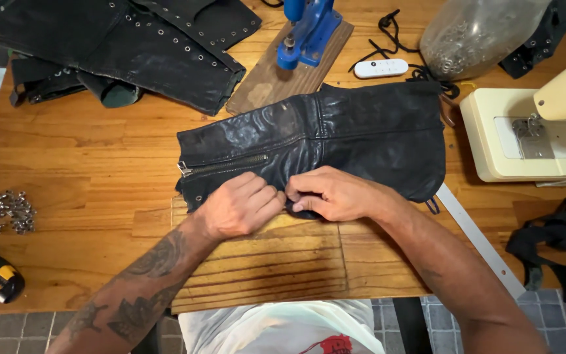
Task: Attaching metal eyelets to leather garment pieces using a manual hand press
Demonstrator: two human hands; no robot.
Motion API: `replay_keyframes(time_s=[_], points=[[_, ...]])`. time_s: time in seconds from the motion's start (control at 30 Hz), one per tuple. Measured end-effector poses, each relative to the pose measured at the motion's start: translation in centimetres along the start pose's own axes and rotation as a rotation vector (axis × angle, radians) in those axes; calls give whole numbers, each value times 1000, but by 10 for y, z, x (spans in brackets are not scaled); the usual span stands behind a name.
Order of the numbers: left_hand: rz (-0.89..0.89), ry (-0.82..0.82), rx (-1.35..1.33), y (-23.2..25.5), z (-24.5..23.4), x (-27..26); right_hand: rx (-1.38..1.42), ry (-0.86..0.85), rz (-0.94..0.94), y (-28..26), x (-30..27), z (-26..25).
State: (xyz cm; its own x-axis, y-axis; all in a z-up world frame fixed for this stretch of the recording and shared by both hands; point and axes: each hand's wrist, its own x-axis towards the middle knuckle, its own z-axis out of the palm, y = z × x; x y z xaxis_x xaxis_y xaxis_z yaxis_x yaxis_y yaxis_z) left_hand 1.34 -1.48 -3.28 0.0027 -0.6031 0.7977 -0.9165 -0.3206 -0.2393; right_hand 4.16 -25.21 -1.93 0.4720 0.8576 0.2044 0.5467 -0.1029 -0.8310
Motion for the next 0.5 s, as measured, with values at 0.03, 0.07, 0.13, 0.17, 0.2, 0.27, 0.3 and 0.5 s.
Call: replay_keyframes(time_s=[0.03, 0.07, 0.13, 0.17, 0.2, 0.27, 0.3, 0.5], points=[[-9, 1, -3, 2, 1, 0, -3, -9, -7, -1, -2, 0], [-9, 0, -5, 1, -3, 3, -2, -7, -6, -4, -3, -1], [-79, -9, -47, -4, -10, 10, 8, 1, -17, -9, -4, -6], [-73, -9, -40, -6, -10, 13, 3, 1, -25, -1, -6, -7], [-69, 3, -36, -7, -9, 15, 8, 25, -9, 7, -7, -7], [-94, 5, -42, 4, -11, 11, 41, 35, 18, 16, -14, 3], [-53, 13, -10, 0, -9, 9, 194, 98, 74, 19, -14, 1], [40, 42, 74, -5, -6, 8, 266, 264, -38, 14, -8, 8]])
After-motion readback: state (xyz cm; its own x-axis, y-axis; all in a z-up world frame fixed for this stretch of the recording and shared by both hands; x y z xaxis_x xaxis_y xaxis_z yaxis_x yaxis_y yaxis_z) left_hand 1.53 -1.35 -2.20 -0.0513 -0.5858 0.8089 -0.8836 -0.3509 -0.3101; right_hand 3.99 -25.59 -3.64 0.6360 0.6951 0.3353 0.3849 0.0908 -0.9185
